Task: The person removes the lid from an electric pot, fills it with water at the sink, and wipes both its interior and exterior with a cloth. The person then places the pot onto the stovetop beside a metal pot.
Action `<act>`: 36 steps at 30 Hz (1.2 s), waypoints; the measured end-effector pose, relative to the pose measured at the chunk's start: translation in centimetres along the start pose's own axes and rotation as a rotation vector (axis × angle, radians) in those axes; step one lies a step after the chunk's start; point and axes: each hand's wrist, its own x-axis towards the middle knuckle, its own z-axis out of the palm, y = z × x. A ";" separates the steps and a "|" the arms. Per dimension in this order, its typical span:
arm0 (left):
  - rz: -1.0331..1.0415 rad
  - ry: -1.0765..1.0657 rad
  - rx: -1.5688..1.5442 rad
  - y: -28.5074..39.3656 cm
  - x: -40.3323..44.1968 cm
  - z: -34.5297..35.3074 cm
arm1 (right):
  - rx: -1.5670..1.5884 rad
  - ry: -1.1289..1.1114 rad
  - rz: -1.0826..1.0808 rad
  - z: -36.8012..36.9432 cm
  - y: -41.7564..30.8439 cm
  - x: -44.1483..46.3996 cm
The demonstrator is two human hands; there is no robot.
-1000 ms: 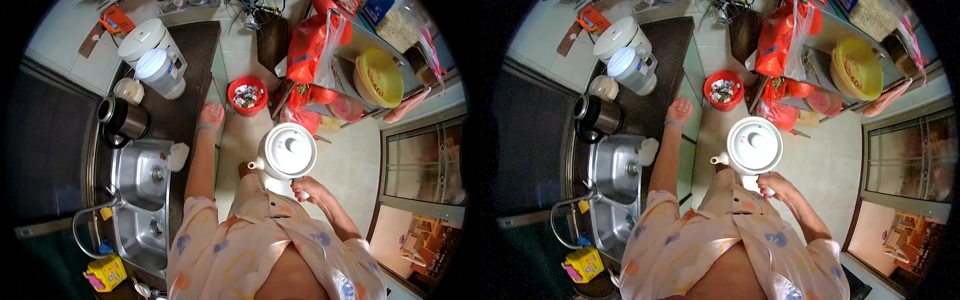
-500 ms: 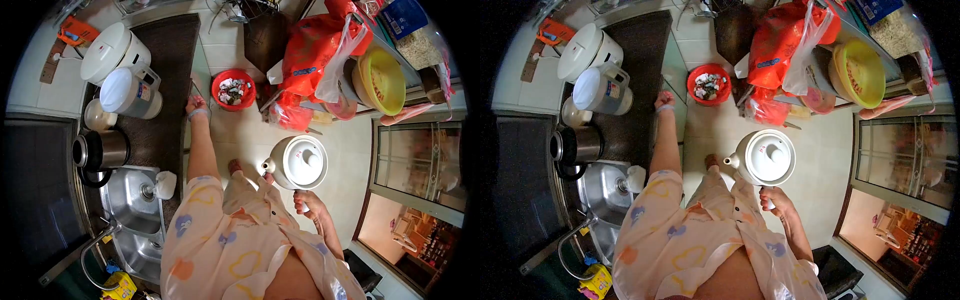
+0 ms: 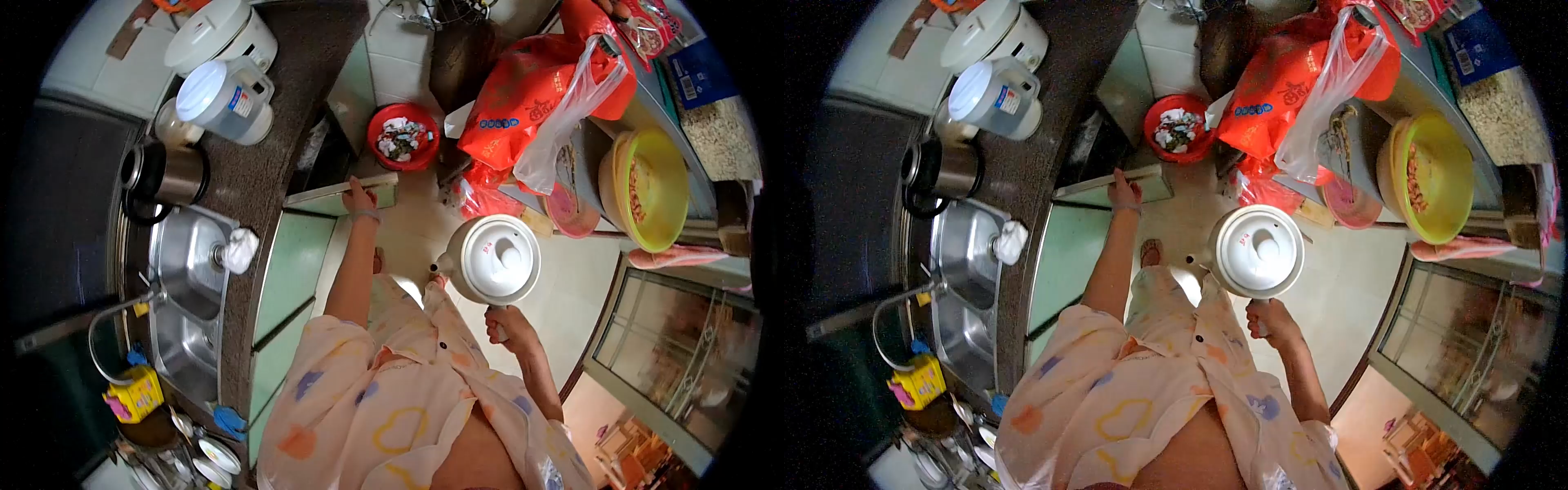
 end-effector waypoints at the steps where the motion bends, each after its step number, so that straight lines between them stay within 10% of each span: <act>1: 0.051 -0.045 0.070 -0.6 -1.2 -1.4 | -0.070 -0.034 -0.022 -1.1 -0.4 0.7; 20: 0.683 0.359 0.870 -2.1 -4.0 -23.3 | -0.359 -0.382 0.053 5.2 -8.9 13.5; 28: 0.541 0.436 0.971 0.1 -7.9 -19.6 | -0.585 -0.430 -0.057 12.0 -11.4 21.9; 36: 0.845 0.443 1.166 1.9 -8.7 -15.4 | -0.586 -0.528 -0.006 16.3 -12.7 27.8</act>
